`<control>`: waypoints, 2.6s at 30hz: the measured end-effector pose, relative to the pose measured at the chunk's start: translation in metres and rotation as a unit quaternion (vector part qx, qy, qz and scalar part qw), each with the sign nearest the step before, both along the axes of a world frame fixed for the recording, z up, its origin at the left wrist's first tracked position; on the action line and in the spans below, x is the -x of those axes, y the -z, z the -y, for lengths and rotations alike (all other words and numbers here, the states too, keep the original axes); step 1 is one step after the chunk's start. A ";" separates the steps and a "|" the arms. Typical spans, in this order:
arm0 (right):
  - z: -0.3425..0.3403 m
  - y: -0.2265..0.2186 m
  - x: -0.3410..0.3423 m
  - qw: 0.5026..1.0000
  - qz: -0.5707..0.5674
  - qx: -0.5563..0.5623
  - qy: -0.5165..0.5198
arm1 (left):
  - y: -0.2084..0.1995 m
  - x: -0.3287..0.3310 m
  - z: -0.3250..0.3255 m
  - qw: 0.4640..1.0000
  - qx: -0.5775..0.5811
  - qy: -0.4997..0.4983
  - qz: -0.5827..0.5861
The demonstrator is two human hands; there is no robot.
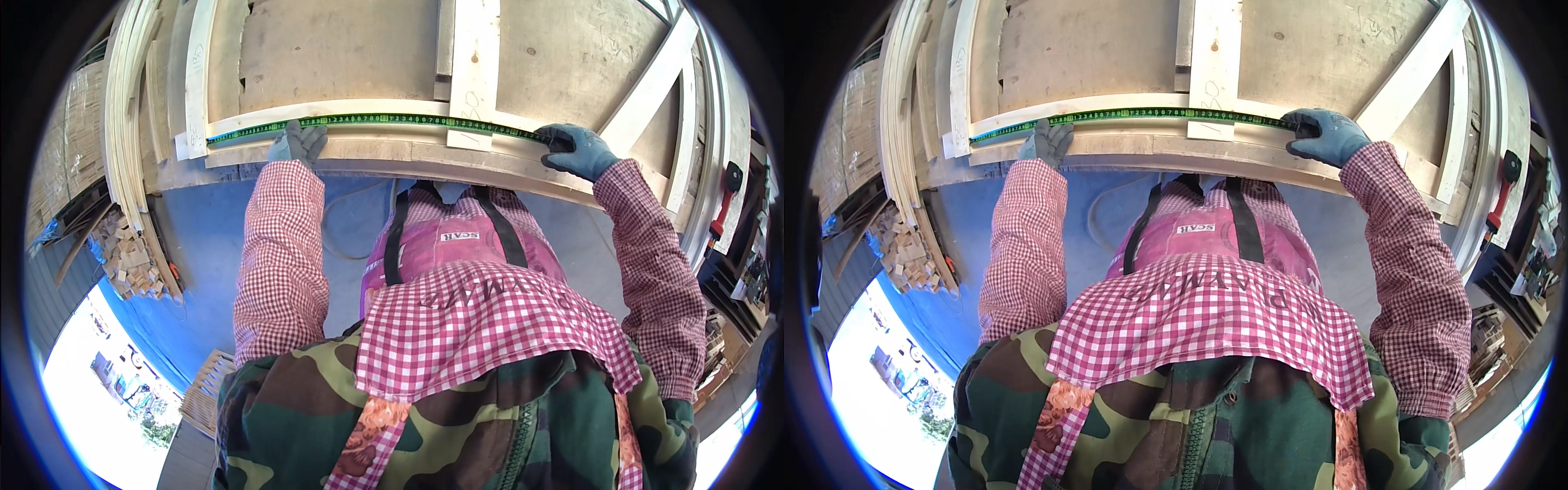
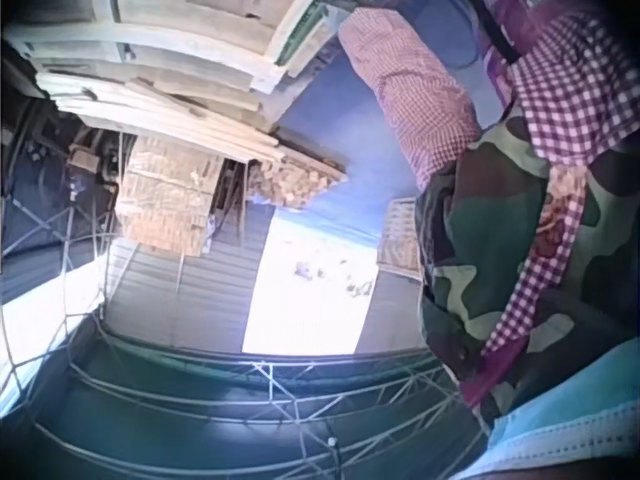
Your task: The person measures and marks wooden planks on a large frame, then uses a hammer and pry bar to adjust and fit the pieces. The person also picks up and positions additional planks while working on the frame.
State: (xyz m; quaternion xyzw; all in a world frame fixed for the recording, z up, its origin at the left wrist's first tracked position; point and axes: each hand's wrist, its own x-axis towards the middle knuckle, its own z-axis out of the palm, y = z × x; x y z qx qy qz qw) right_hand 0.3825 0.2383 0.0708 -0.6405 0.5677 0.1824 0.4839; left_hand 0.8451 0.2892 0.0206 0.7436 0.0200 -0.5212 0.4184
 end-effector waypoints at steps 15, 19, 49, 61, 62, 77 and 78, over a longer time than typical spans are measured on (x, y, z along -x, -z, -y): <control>0.001 -0.003 -0.005 1.000 -0.014 0.008 0.004 | -0.006 0.005 -0.015 1.000 0.007 0.029 -0.006; -0.001 0.003 -0.002 1.000 -0.010 0.024 -0.017 | 0.010 0.069 -0.053 0.929 0.107 0.198 0.292; -0.002 -0.001 -0.005 0.996 -0.052 0.042 -0.059 | -0.012 0.180 -0.027 0.751 -0.025 0.510 0.419; -0.004 0.004 -0.003 0.998 -0.022 0.047 -0.042 | -0.013 0.179 -0.029 0.756 -0.031 0.518 0.400; -0.004 0.004 -0.003 0.998 -0.019 0.041 -0.036 | -0.009 0.178 -0.031 0.745 -0.017 0.515 0.423; -0.006 0.003 -0.004 0.998 -0.025 0.053 -0.035 | 0.004 0.172 -0.034 0.717 -0.014 0.535 0.446; -0.006 0.004 -0.004 0.998 -0.025 0.053 -0.034 | 0.005 0.172 -0.034 0.717 -0.015 0.537 0.445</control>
